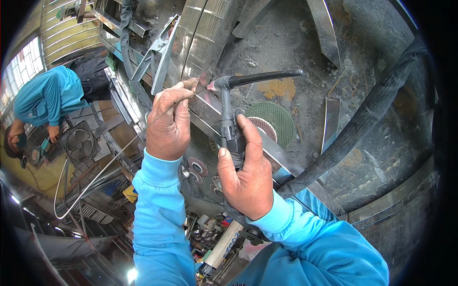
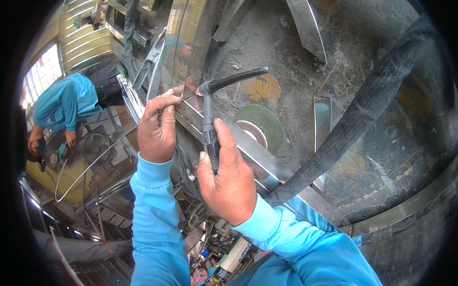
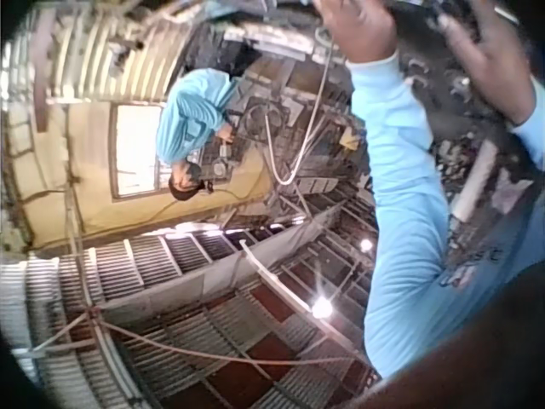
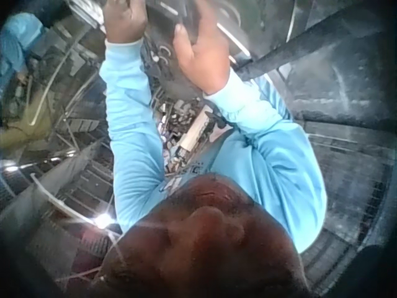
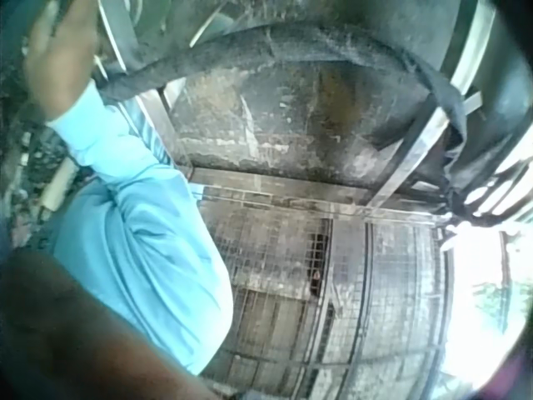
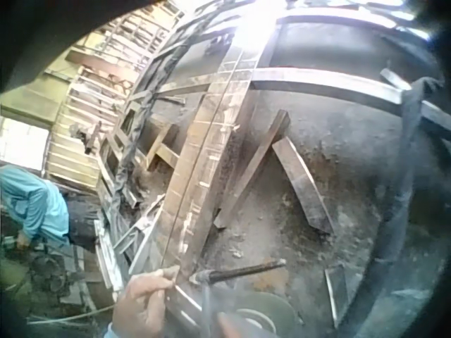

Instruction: The person welds components of a large metal gate structure using a TIG welding torch and a filler rod.

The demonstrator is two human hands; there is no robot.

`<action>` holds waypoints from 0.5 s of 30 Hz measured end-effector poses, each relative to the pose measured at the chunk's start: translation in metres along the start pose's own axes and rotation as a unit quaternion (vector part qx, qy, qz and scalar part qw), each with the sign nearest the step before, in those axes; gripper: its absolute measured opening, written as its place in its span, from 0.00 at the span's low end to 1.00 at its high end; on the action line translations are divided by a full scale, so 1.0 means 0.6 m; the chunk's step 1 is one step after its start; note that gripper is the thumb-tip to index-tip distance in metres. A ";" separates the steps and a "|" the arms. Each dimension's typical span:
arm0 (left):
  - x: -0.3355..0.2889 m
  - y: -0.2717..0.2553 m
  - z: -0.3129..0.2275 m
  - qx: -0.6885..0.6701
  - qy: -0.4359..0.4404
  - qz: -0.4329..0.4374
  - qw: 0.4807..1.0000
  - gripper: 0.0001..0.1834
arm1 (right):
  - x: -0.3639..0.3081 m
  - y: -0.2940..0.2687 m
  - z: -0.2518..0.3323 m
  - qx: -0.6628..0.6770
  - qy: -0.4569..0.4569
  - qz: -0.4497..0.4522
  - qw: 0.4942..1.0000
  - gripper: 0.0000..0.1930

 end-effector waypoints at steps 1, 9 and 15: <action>0.000 0.000 0.000 -0.003 -0.001 0.000 1.000 0.09 | 0.000 0.000 0.000 -0.006 -0.008 -0.002 1.000 0.33; -0.001 -0.002 0.006 0.006 0.002 0.003 1.000 0.09 | 0.005 -0.001 0.000 -0.029 -0.019 0.004 0.999 0.33; 0.005 0.003 0.001 0.008 -0.004 -0.016 1.000 0.09 | 0.006 -0.003 0.000 -0.044 -0.033 -0.003 0.998 0.32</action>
Point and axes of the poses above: each hand's wrist, its own x-axis towards the middle knuckle, its own y-axis out of the palm, z = x × y, the point moved 1 cm from there along x, towards the middle knuckle, and after that the axes turned 8 degrees about y, right-handed, at the moved point
